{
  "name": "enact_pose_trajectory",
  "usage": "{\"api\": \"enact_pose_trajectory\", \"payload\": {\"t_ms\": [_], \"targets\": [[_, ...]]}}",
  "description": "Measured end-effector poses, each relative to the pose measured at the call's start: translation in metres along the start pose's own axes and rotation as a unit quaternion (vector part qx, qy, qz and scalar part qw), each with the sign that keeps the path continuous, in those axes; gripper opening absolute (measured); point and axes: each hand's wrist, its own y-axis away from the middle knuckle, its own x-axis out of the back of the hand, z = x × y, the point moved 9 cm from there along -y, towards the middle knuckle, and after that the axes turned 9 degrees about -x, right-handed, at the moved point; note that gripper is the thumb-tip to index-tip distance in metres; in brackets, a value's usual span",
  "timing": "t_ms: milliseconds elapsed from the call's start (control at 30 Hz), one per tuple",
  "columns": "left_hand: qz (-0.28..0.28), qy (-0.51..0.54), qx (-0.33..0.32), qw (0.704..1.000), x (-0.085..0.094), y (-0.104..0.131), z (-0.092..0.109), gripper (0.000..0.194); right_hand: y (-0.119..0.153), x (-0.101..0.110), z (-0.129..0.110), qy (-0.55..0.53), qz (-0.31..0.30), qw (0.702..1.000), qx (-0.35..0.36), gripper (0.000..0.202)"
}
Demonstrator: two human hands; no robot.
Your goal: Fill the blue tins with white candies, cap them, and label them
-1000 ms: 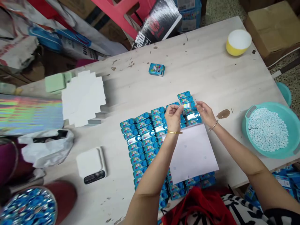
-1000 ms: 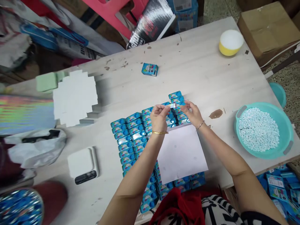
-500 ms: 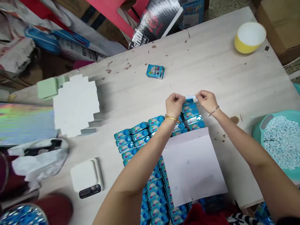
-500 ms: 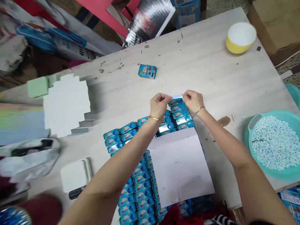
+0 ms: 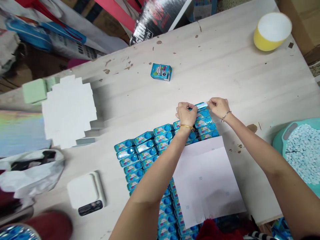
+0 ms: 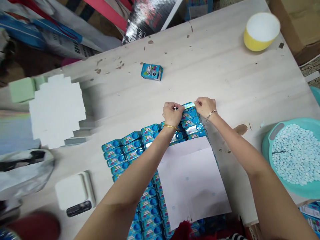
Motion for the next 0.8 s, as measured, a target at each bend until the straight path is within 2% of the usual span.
{"api": "enact_pose_trajectory", "payload": {"t_ms": [200, 267, 300, 367, 467, 533, 633, 700, 800], "targets": [[0.018, 0.013, -0.037, 0.999, -0.003, -0.002, -0.004, 0.011, -0.006, -0.014, 0.015, -0.040, -0.006, 0.999, -0.007, 0.026], [0.026, 0.007, -0.035, 0.999, -0.002, -0.002, -0.009, 0.015, -0.007, -0.019, 0.023, -0.066, -0.007, 0.998, -0.016, 0.019], [0.031, 0.004, -0.028, 0.999, -0.001, -0.003, -0.012, 0.020, -0.005, -0.020, 0.027, -0.080, -0.001, 0.997, -0.019, 0.016], [0.038, 0.004, -0.013, 0.999, 0.002, -0.005, -0.019, 0.035, 0.001, -0.020, 0.032, -0.110, 0.020, 0.994, -0.010, 0.025], [0.030, 0.014, 0.000, 0.999, 0.001, -0.009, -0.027, 0.052, 0.017, -0.025, 0.029, -0.145, 0.014, 0.988, 0.059, 0.034], [0.023, 0.019, 0.004, 1.000, -0.001, -0.011, -0.029, 0.055, 0.026, -0.033, 0.027, -0.130, -0.017, 0.987, 0.098, 0.039], [0.008, 0.007, 0.020, 1.000, -0.005, -0.013, -0.029, 0.056, 0.030, -0.042, 0.031, -0.011, -0.050, 0.994, 0.097, 0.041], [-0.003, -0.006, 0.031, 1.000, -0.005, -0.012, -0.028, 0.058, 0.029, -0.036, 0.031, 0.044, -0.051, 0.994, 0.090, 0.037], [0.001, -0.020, -0.014, 1.000, 0.008, -0.008, -0.018, 0.061, 0.039, -0.005, 0.013, -0.035, -0.025, 0.993, 0.111, 0.037]]}}
